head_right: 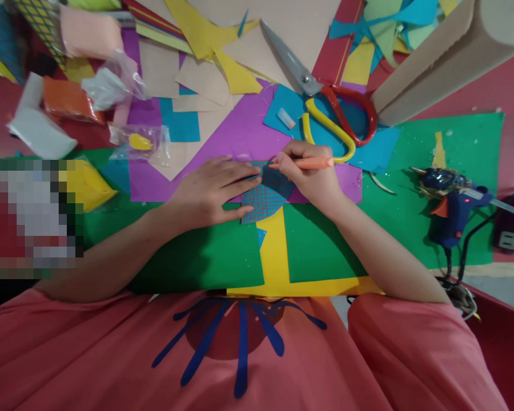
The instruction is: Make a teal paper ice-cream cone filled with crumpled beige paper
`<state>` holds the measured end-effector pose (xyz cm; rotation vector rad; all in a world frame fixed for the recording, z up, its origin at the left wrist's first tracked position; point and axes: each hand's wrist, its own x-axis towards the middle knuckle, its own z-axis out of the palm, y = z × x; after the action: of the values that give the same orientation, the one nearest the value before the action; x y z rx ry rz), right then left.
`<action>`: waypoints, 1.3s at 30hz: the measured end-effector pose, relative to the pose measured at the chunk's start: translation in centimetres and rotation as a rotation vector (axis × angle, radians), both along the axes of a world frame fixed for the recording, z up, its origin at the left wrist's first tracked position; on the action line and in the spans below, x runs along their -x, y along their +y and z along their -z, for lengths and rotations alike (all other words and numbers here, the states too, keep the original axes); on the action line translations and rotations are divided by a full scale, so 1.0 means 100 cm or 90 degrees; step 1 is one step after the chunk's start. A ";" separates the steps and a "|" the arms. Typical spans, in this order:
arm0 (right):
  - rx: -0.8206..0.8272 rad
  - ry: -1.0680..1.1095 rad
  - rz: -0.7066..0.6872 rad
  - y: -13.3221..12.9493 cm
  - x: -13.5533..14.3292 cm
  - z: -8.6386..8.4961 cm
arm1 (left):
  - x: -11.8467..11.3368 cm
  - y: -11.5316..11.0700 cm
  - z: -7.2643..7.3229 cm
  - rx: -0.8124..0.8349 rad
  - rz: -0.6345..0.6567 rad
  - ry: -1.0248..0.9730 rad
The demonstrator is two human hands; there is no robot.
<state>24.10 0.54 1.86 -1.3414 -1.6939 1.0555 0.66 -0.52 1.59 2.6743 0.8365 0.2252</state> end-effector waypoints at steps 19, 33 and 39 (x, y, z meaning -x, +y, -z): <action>-0.012 -0.005 -0.022 0.000 -0.001 0.001 | 0.001 0.001 0.001 0.001 0.008 -0.001; -0.017 0.095 0.050 -0.006 -0.003 0.004 | 0.002 0.002 0.002 0.010 -0.015 0.013; 0.009 0.016 -0.007 -0.004 -0.001 0.002 | 0.002 0.004 0.003 0.004 -0.028 0.019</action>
<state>24.23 0.13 1.64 -1.3250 -1.6801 1.0882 0.46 -0.10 1.28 2.6611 0.9047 0.1933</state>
